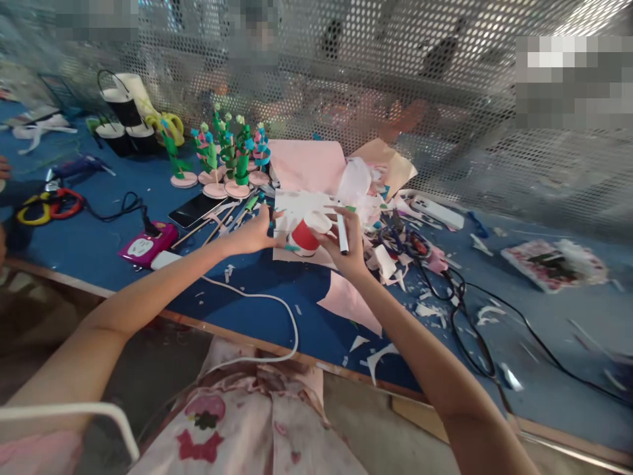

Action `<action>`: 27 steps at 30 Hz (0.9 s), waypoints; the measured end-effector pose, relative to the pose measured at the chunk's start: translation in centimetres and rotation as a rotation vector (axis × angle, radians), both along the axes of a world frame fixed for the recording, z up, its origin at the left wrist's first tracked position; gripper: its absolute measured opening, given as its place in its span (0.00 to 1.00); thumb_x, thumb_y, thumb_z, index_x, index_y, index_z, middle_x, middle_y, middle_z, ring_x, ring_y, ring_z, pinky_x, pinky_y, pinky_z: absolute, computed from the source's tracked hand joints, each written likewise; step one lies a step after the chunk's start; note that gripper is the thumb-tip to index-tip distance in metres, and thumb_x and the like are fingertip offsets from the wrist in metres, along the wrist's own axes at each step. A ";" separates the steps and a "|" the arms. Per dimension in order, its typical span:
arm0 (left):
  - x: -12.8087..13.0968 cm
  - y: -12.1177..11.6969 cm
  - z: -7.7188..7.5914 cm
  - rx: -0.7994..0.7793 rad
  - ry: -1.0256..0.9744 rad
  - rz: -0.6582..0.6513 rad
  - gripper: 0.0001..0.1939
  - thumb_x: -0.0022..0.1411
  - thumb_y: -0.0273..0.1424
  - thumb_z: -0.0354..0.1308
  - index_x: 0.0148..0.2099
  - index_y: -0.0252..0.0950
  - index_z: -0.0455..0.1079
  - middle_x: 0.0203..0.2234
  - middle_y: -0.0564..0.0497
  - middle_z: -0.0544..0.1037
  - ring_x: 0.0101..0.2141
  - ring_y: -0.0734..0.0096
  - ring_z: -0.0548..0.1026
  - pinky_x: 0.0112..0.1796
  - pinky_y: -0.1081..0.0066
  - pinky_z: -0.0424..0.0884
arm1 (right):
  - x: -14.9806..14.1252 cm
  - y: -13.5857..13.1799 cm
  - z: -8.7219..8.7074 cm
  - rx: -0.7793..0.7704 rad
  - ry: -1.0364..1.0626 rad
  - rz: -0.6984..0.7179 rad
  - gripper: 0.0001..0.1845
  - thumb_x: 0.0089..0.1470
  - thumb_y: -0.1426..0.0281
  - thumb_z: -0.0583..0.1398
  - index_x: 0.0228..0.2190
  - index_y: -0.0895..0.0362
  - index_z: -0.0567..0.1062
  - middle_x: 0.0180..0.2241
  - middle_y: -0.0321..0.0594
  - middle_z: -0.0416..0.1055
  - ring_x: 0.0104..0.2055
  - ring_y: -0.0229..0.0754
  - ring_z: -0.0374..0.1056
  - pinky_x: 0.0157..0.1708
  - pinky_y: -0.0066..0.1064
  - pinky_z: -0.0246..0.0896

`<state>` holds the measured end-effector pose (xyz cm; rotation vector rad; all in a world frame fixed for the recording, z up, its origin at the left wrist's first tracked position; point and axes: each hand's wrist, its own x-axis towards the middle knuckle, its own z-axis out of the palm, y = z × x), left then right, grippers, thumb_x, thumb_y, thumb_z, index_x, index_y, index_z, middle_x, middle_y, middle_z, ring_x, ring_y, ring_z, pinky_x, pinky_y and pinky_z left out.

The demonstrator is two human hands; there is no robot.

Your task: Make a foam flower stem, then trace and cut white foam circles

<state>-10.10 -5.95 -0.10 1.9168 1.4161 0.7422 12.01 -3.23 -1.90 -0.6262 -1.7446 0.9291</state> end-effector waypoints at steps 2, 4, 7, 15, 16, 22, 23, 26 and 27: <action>-0.8 0.4 1.3 0.098 -0.169 0.042 0.25 0.53 0.49 0.54 0.43 0.38 0.50 0.53 0.37 0.66 0.55 0.47 0.62 0.48 0.53 0.65 | -0.2 0.1 -0.6 0.003 -0.047 0.052 0.29 0.47 0.60 0.63 0.47 0.49 0.57 0.50 0.46 0.62 0.53 0.48 0.63 0.48 0.43 0.66; -1.1 0.7 2.6 0.122 -0.313 0.031 0.19 0.60 0.49 0.46 0.42 0.39 0.51 0.49 0.42 0.69 0.56 0.50 0.62 0.50 0.53 0.63 | -0.5 0.1 -0.8 0.021 -0.074 0.091 0.31 0.46 0.60 0.64 0.48 0.49 0.56 0.50 0.47 0.62 0.53 0.49 0.63 0.49 0.44 0.66; -0.5 1.0 4.1 0.138 -0.387 -0.052 0.17 0.61 0.46 0.47 0.43 0.39 0.52 0.49 0.44 0.69 0.57 0.50 0.61 0.51 0.51 0.62 | -1.1 0.2 -1.0 0.045 -0.061 0.096 0.29 0.46 0.61 0.64 0.46 0.50 0.57 0.50 0.48 0.62 0.51 0.48 0.65 0.49 0.44 0.65; 1.7 1.1 5.0 0.108 0.025 -0.227 0.26 0.47 0.35 0.61 0.45 0.36 0.53 0.50 0.40 0.70 0.53 0.52 0.66 0.48 0.58 0.65 | -1.7 0.4 -1.8 -0.051 -0.006 0.074 0.32 0.41 0.62 0.67 0.44 0.50 0.57 0.47 0.46 0.65 0.48 0.47 0.67 0.48 0.46 0.65; 1.8 1.1 5.0 0.102 0.067 -0.205 0.26 0.47 0.34 0.61 0.45 0.36 0.53 0.48 0.40 0.71 0.50 0.53 0.68 0.45 0.60 0.67 | -1.8 0.3 -1.8 -0.066 0.006 0.071 0.32 0.40 0.62 0.67 0.44 0.50 0.57 0.46 0.46 0.65 0.48 0.47 0.67 0.48 0.46 0.65; 1.7 1.5 5.2 0.069 0.198 -0.116 0.26 0.43 0.34 0.63 0.42 0.34 0.54 0.40 0.42 0.74 0.38 0.59 0.71 0.35 0.65 0.66 | -1.8 -0.1 -1.5 -0.117 -0.001 0.084 0.33 0.37 0.60 0.68 0.41 0.50 0.57 0.47 0.46 0.63 0.49 0.47 0.66 0.48 0.45 0.65; 1.7 1.5 5.3 0.069 0.201 -0.128 0.26 0.43 0.34 0.63 0.42 0.34 0.54 0.40 0.43 0.74 0.38 0.60 0.71 0.35 0.66 0.66 | -1.8 0.0 -1.5 -0.123 -0.010 0.087 0.33 0.37 0.60 0.68 0.41 0.49 0.57 0.47 0.45 0.63 0.48 0.46 0.67 0.48 0.45 0.65; 1.7 1.7 5.3 0.042 0.252 -0.154 0.28 0.43 0.36 0.63 0.43 0.34 0.54 0.38 0.43 0.73 0.36 0.61 0.71 0.33 0.67 0.66 | -1.7 0.1 -1.7 -0.138 -0.051 0.091 0.32 0.39 0.59 0.67 0.42 0.50 0.56 0.46 0.45 0.63 0.44 0.44 0.69 0.44 0.43 0.67; 1.8 1.7 5.3 0.030 0.278 -0.152 0.28 0.43 0.37 0.63 0.43 0.34 0.54 0.38 0.42 0.72 0.36 0.60 0.71 0.33 0.67 0.66 | -1.6 0.2 -1.9 -0.134 -0.072 0.085 0.32 0.39 0.59 0.67 0.42 0.50 0.56 0.45 0.45 0.64 0.42 0.45 0.69 0.42 0.42 0.67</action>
